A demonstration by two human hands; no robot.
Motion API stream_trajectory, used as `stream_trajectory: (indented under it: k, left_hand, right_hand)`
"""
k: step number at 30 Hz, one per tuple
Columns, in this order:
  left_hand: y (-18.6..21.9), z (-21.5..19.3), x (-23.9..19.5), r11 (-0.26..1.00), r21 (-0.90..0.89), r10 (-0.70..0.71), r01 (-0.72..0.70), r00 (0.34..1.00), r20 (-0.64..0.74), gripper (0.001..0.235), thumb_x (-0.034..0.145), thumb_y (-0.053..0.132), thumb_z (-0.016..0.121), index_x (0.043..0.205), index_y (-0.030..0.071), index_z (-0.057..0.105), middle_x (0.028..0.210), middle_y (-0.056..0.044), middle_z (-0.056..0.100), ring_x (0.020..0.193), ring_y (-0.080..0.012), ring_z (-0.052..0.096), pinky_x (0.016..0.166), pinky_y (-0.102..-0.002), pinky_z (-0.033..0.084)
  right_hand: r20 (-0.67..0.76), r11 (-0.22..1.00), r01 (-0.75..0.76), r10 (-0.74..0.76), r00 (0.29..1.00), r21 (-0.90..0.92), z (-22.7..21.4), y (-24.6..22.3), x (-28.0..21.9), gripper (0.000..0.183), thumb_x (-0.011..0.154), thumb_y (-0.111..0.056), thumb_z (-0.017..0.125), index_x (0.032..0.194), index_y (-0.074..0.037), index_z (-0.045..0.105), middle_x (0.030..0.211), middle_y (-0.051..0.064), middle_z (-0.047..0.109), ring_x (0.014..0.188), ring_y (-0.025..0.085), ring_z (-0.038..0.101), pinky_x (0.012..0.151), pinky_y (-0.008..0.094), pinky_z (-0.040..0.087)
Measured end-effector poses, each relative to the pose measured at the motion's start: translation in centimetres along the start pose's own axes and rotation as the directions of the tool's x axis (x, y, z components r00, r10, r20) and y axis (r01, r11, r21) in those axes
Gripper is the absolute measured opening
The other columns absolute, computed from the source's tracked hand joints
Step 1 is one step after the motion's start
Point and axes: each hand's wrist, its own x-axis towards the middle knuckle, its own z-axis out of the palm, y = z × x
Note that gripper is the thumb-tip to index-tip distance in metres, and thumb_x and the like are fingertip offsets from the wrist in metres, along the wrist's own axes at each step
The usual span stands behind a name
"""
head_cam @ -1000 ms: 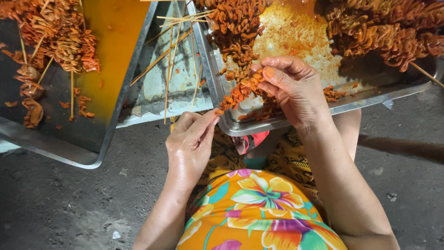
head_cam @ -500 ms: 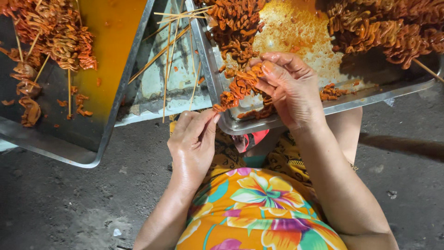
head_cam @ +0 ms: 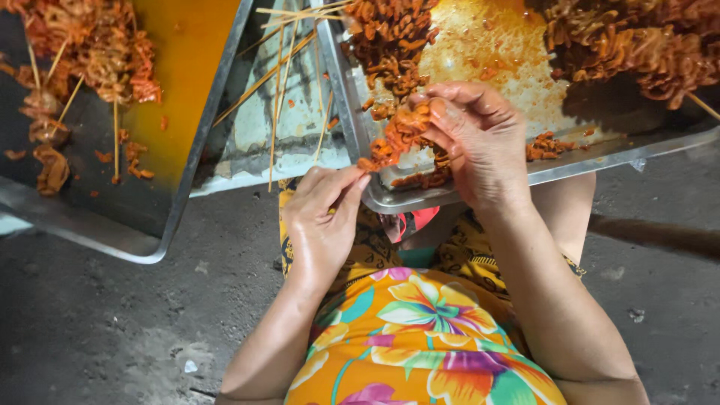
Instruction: The person threads pieces of marinated meat onto wooden skewers by hand, picking up individual pieces from a metal tray and sliding them onto the skewers one by one.
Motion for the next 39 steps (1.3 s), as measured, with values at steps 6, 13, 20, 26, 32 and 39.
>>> stream_trajectory:
  k: [6,13,20,26,32,39]
  left_hand:
    - [0.0,0.2,0.2,1.000,-0.001,-0.031,0.031,1.000,-0.001,0.012,0.093,0.002,0.080,0.103,0.004,0.075,0.084,-0.007,0.066,0.073,-0.0145,0.063,0.066,-0.027,0.050]
    - [0.5,0.2,0.5,1.000,0.015,0.002,-0.002,1.000,-0.013,0.015,0.093,0.003,0.079,0.107,0.005,0.075,0.083,-0.007,0.064,0.070,-0.0155,0.061,0.064,-0.028,0.049]
    - [1.0,-0.3,0.7,1.000,-0.017,0.007,-0.006,1.000,0.028,0.016,0.094,0.001,0.078,0.110,0.004,0.075,0.086,-0.008,0.068,0.072,-0.0152,0.064,0.066,-0.027,0.051]
    - [1.3,-0.1,0.8,0.999,-0.036,-0.011,0.012,0.999,0.031,0.016,0.094,0.000,0.077,0.110,0.004,0.075,0.087,-0.008,0.068,0.072,-0.0144,0.064,0.065,-0.026,0.051]
    - [1.0,0.4,0.5,0.999,-0.035,0.005,-0.005,1.000,0.006,0.017,0.095,0.000,0.077,0.110,0.004,0.074,0.087,-0.007,0.067,0.073,-0.0142,0.064,0.065,-0.025,0.051]
    - [1.0,0.1,0.6,1.000,0.002,-0.011,0.011,1.000,0.004,0.017,0.094,0.001,0.078,0.110,0.005,0.075,0.084,-0.007,0.064,0.068,-0.0147,0.060,0.063,-0.026,0.049]
  right_hand:
    - [0.012,0.992,-0.067,0.066,0.998,0.107,2.2,-1.6,0.1,0.035,0.082,-0.001,0.075,0.116,-0.006,0.069,0.120,0.002,0.074,0.109,0.024,0.074,0.083,0.033,0.061]
    - [0.116,0.969,-0.249,0.248,0.962,-0.007,1.6,-0.7,0.1,0.039,0.090,-0.002,0.079,0.127,0.002,0.068,0.121,0.017,0.075,0.112,0.027,0.073,0.102,0.041,0.060]
    - [0.159,0.966,-0.258,0.252,0.955,0.018,0.0,0.0,0.2,0.034,0.089,0.001,0.081,0.121,0.001,0.069,0.120,0.018,0.075,0.113,0.028,0.074,0.104,0.044,0.060]
    - [0.180,0.961,-0.275,0.276,0.944,-0.033,0.3,-0.5,0.1,0.037,0.088,0.001,0.080,0.124,0.000,0.071,0.120,0.015,0.075,0.113,0.025,0.073,0.104,0.042,0.059]
    - [0.156,0.959,-0.274,0.281,0.947,-0.066,0.8,-0.6,0.2,0.038,0.089,0.001,0.081,0.125,0.001,0.068,0.123,0.015,0.073,0.115,0.026,0.072,0.107,0.042,0.058]
    - [0.037,0.956,-0.207,0.204,0.978,0.209,1.9,-1.7,0.3,0.037,0.095,-0.019,0.071,0.127,-0.001,0.069,0.121,0.017,0.076,0.110,0.023,0.075,0.098,0.036,0.060]
